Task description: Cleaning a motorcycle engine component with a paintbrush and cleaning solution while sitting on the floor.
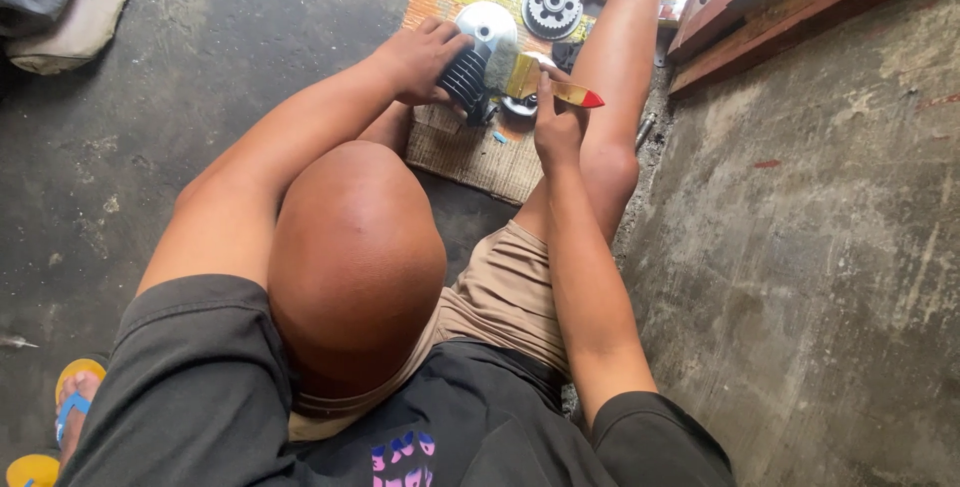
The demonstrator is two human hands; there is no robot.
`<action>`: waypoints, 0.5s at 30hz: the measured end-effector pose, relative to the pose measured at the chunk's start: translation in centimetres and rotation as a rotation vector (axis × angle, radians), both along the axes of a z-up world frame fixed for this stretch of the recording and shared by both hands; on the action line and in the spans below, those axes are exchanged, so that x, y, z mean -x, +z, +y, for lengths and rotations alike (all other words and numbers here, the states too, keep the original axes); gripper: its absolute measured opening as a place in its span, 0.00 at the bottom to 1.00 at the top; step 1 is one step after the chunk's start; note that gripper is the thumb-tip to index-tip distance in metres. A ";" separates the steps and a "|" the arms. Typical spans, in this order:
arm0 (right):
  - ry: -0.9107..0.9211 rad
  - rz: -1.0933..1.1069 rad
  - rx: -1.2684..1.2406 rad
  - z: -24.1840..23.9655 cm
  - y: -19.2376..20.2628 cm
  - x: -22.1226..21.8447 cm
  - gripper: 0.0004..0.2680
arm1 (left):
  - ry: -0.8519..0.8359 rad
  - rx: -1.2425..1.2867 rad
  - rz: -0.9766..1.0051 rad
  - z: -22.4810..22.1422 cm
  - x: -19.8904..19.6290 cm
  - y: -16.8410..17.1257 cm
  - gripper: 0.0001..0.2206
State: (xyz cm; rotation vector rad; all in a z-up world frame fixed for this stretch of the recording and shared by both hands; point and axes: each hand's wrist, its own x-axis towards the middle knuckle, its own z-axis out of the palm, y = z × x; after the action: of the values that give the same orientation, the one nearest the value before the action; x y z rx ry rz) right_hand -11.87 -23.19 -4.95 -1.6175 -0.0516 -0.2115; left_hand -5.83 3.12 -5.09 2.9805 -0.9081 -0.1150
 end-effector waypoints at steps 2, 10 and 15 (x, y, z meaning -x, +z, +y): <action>-0.027 -0.016 0.043 -0.1 0.0 0.0 0.08 | -0.001 0.001 0.002 -0.1 -0.1 -0.4 0.46; 0.077 0.062 -0.150 -0.3 -0.4 0.0 0.11 | -0.013 0.023 -0.001 0.0 0.0 -0.2 0.47; -0.054 -0.044 0.092 0.0 -1.1 0.0 0.07 | -0.006 0.040 -0.012 0.0 0.1 -0.2 0.45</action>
State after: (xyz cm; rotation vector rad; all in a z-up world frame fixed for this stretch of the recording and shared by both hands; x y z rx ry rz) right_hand -11.83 -23.16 -6.00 -1.7072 -0.0515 -0.2901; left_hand -5.96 3.09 -5.25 2.9451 -0.9100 -0.0785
